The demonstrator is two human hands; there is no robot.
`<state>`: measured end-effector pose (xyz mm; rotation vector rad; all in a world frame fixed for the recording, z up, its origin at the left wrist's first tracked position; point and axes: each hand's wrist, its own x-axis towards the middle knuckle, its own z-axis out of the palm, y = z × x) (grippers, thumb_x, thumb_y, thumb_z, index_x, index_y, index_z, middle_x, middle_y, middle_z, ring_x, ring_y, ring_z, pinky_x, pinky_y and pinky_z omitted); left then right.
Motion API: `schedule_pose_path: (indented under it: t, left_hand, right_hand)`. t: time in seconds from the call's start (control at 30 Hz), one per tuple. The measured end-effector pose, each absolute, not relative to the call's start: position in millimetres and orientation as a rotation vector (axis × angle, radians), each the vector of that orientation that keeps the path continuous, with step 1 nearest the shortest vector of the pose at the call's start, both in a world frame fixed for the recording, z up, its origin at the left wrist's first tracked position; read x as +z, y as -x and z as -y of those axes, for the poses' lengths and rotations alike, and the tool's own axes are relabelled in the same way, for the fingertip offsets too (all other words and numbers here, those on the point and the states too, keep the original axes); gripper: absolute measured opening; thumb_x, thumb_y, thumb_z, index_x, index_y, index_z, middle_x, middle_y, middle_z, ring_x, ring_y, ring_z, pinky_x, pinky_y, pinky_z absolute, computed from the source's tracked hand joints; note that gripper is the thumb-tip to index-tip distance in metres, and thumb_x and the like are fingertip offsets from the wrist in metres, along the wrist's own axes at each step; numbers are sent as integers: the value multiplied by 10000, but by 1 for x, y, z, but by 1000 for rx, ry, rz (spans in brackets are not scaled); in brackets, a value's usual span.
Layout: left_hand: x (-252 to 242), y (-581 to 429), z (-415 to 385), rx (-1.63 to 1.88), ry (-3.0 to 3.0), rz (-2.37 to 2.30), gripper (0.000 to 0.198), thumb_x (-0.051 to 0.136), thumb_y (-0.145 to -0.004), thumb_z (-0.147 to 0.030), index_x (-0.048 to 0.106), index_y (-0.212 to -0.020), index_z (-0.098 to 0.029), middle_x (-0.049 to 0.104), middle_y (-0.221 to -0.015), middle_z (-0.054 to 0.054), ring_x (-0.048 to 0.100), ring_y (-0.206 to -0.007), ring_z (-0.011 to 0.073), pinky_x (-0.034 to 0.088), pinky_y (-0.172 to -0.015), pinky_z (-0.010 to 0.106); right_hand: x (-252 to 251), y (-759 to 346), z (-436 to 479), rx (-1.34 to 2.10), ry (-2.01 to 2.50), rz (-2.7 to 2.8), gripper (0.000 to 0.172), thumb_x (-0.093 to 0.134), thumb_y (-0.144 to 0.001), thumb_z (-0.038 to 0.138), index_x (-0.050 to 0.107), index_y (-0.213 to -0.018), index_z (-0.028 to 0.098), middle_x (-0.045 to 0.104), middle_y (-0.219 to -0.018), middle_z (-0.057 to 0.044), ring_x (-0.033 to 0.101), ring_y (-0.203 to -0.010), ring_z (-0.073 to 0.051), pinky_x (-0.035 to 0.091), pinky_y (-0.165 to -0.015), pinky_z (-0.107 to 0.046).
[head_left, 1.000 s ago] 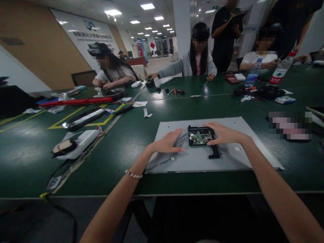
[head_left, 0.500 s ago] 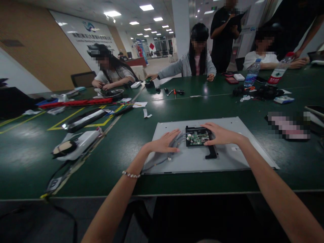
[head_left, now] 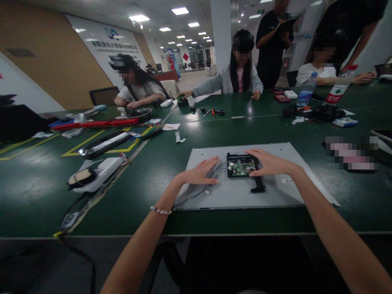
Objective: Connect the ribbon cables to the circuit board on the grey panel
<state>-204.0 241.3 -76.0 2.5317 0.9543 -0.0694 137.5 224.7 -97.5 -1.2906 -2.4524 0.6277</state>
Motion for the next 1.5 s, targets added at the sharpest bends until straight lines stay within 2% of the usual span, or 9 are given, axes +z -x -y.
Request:
schedule_pose_path:
  t: [0.47, 0.63, 0.8, 0.97, 1.03, 1.13, 1.3, 1.37, 1.5]
  left_hand:
    - [-78, 206, -243, -89, -2530, -944, 944, 512, -826, -665, 124, -1542, -188, 58, -1605, 131, 54, -1477, 279, 68, -1190, 470]
    - [-73, 205, -238, -34, -2500, -956, 920, 517, -838, -636, 159, -1537, -158, 127, -1597, 135, 142, -1467, 278, 138, -1191, 431]
    - [-69, 213, -250, 317, -2447, -1220, 688, 448, -903, -534, 349, -1472, -162, 362, -1523, 105, 355, -1393, 236, 274, -1153, 367]
    - [-77, 250, -301, 618, -2424, -1776, 379, 408, -901, -281, 644, -1168, -152, 549, -1379, 96, 425, -1347, 212, 318, -1128, 338]
    - [-79, 266, -319, 544, -2380, -2011, 373, 367, -885, -174, 673, -1098, -164, 545, -1384, 85, 438, -1335, 205, 326, -1124, 348]
    - [-82, 281, -336, 369, -2356, -2172, 409, 331, -881, -111, 664, -1109, -171, 524, -1398, 96, 406, -1350, 237, 343, -1103, 459]
    - [-89, 289, -354, 97, -2313, -2170, 465, 309, -926, -175, 526, -1336, -212, 320, -1542, 107, 224, -1434, 315, 295, -1048, 659]
    - [-93, 291, -363, 59, -2287, -2178, 493, 298, -942, -217, 450, -1410, -255, 243, -1578, 85, 184, -1448, 319, 267, -1052, 677]
    - [-101, 293, -379, 71, -2255, -2185, 503, 268, -961, -282, 409, -1444, -286, 234, -1581, 79, 169, -1454, 315, 223, -1062, 691]
  right_hand:
    - [-91, -144, -223, 694, 1293, 2476, 966, 672, -728, 622, 241, -1518, 272, 302, -1539, -108, 343, -1368, -335, 316, -1111, -507]
    - [-88, -143, -223, 694, 1291, 2415, 830, 555, -831, 625, 234, -1518, 289, 308, -1550, -82, 340, -1385, -301, 308, -1127, -483]
    - [-99, -144, -233, 529, 1304, 2273, 639, 445, -911, 580, 371, -1461, 263, 430, -1480, -89, 392, -1359, -278, 299, -1136, -474]
    - [-109, -146, -237, 474, 1303, 2263, 585, 468, -917, 519, 431, -1431, 242, 477, -1446, -106, 445, -1322, -292, 335, -1114, -490]
    - [-109, -146, -237, 457, 1297, 2268, 569, 476, -917, 493, 446, -1421, 231, 497, -1427, -113, 459, -1311, -290, 343, -1111, -488]
    - [-111, -145, -237, 441, 1293, 2259, 542, 489, -913, 476, 469, -1405, 249, 531, -1395, -107, 485, -1285, -300, 357, -1096, -511]
    - [-115, -144, -239, 434, 1304, 2257, 540, 495, -917, 464, 470, -1402, 229, 531, -1395, -121, 489, -1284, -296, 364, -1094, -501]
    - [-116, -143, -240, 441, 1312, 2263, 545, 485, -923, 465, 463, -1407, 216, 522, -1403, -128, 486, -1288, -291, 371, -1091, -491]
    - [-118, -143, -241, 440, 1297, 2267, 546, 488, -921, 471, 465, -1407, 223, 518, -1408, -125, 483, -1292, -293, 380, -1084, -497]
